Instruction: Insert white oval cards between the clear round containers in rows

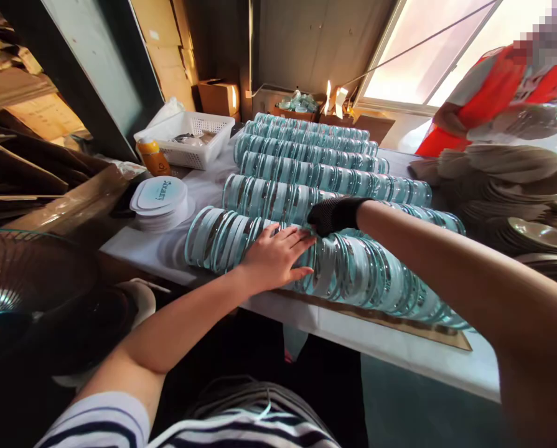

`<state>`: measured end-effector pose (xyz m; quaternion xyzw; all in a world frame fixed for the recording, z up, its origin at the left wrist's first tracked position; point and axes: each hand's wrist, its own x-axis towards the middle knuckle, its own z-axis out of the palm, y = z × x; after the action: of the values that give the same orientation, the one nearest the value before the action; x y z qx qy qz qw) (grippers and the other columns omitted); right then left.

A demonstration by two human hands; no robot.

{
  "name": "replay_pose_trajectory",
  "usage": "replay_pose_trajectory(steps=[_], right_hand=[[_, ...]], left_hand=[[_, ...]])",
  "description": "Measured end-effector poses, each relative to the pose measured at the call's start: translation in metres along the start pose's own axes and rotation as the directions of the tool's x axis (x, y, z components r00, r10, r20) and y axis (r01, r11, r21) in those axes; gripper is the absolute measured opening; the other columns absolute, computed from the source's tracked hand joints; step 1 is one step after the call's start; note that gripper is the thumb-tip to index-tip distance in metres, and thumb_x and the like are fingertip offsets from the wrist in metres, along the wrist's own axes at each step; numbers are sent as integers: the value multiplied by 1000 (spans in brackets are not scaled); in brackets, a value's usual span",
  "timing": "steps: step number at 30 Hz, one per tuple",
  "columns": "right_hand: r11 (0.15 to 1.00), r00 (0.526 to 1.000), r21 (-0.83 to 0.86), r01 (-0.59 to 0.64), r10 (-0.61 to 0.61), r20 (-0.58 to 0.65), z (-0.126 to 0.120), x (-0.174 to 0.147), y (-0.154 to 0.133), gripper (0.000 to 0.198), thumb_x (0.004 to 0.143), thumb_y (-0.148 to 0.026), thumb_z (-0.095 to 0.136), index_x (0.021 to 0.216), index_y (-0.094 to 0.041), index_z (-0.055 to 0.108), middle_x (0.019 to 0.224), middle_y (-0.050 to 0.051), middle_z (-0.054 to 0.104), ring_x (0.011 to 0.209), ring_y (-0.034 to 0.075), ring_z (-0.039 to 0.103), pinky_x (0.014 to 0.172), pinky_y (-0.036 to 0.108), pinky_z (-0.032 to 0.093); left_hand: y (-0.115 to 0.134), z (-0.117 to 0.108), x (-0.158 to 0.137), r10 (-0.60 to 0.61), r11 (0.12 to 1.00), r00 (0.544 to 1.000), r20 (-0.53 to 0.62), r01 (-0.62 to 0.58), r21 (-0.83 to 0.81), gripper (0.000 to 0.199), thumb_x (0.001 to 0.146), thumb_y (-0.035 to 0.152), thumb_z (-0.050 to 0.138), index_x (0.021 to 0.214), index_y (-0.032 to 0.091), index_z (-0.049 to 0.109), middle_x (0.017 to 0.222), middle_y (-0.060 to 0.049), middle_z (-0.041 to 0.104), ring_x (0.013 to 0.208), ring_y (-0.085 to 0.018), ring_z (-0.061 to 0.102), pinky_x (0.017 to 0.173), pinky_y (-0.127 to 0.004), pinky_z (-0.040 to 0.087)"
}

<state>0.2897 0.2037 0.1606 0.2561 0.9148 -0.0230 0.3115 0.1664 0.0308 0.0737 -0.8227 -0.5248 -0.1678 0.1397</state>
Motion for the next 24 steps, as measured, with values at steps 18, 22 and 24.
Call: replay_pose_trajectory(steps=[18,22,24], right_hand=[[935,793,245,-256,348,-499,169,-98,-109,39,97,-40,39,102,-23,74,98,11,75,83,25,69,66,31,43],[902,672,234,-362,426,-605,108,-106,-21,32,95,-33,45,102,-19,73,102,11,74,85,22,68,66,27,39],[956,836,152,-250,293,-464,86,-91,18,26,91,-25,50,92,-14,74,91,10,74,77,17,65,65,24,40]], left_hand=[[20,-15,15,-26,989,998,53,34,-145,60,95,48,51,148,23,41,157,-8,40,147,-27,31,121,-54,18],[39,-4,25,78,989,997,19,-75,-127,63,94,50,50,150,23,39,157,-7,39,147,-27,32,121,-54,20],[42,4,26,104,990,994,17,-101,-100,63,94,52,50,149,24,41,156,-6,41,145,-27,36,120,-54,24]])
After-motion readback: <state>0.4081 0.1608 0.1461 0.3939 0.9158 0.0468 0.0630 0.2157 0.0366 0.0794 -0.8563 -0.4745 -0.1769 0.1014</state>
